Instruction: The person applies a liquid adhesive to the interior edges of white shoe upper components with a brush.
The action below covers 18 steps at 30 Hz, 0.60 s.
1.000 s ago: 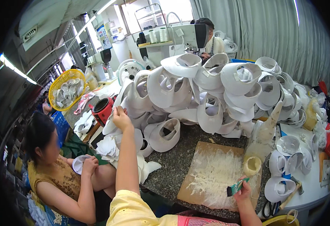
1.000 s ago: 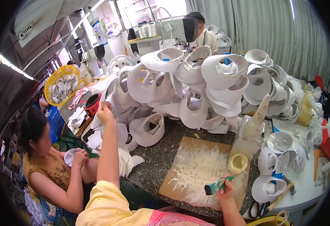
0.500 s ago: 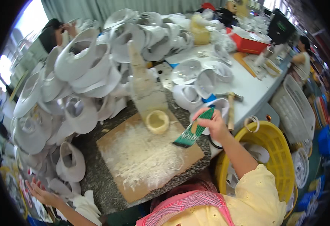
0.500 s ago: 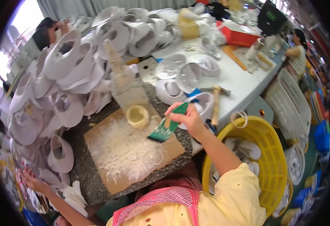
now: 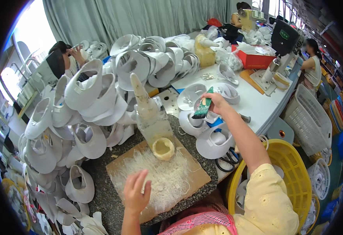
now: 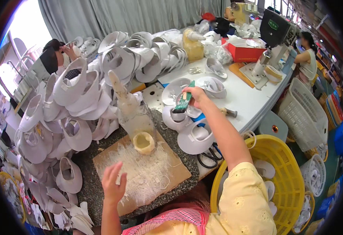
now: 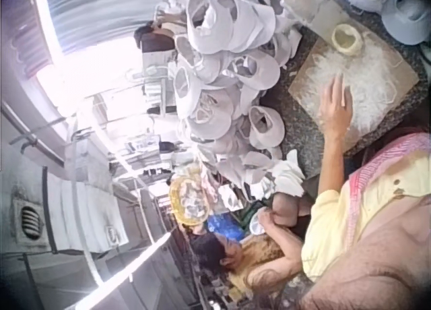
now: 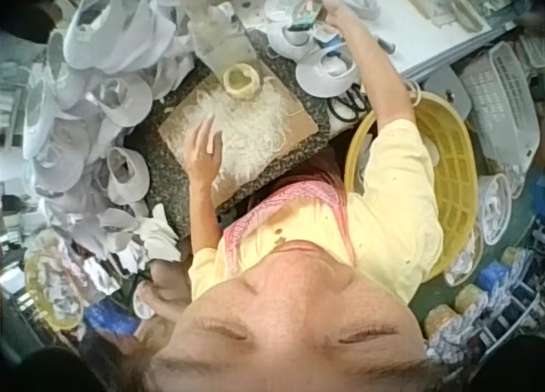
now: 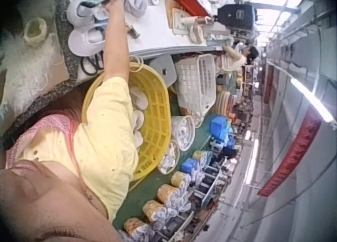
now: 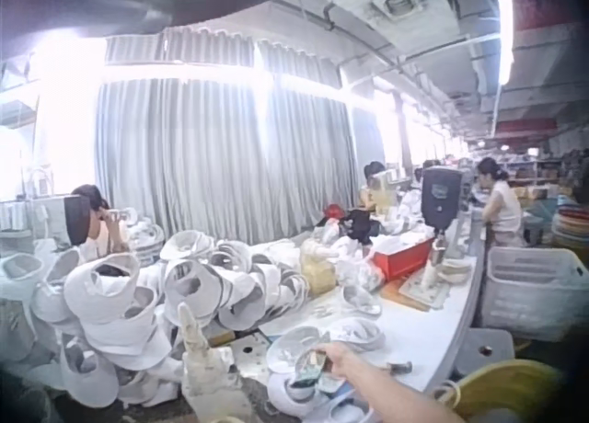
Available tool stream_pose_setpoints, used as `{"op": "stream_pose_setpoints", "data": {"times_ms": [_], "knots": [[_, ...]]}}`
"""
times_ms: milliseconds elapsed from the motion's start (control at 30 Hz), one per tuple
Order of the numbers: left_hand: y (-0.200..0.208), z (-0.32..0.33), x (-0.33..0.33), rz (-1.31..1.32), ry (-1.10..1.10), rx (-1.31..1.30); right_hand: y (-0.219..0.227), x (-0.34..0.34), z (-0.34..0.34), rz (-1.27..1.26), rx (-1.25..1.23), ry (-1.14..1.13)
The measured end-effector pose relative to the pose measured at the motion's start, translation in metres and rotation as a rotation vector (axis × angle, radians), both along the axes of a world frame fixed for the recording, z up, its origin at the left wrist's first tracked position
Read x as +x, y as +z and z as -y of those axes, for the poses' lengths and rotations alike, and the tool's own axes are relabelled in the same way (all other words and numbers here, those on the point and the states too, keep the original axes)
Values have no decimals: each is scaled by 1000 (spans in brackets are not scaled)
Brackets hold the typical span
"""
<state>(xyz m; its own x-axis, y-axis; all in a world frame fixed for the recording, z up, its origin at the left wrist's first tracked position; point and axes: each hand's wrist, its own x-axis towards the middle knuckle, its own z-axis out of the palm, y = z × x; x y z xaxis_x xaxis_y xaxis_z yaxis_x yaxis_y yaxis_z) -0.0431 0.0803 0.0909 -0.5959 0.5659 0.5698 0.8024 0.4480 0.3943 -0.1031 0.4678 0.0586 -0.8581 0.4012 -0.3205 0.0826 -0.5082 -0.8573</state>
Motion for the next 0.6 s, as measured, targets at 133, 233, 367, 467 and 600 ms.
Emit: {"op": "stream_pose_setpoints", "data": {"times_ms": [133, 233, 367, 467, 600], "knots": [[-11, 12, 2, 132, 41, -6, 6, -5, -27, 55, 103, 121], [-24, 29, 0, 212, 128, 24, 32, 3, -42, 97, 472, 287], [-20, 22, 1, 184, 111, 10, 51, -8, -10, 177, 558, 332], [-10, 10, 5, 151, -30, -72, 46, -12, -23, 527, 1222, 465], [-24, 29, 8, 263, 61, -63, 85, 34, -46, 144, 899, 314]]}}
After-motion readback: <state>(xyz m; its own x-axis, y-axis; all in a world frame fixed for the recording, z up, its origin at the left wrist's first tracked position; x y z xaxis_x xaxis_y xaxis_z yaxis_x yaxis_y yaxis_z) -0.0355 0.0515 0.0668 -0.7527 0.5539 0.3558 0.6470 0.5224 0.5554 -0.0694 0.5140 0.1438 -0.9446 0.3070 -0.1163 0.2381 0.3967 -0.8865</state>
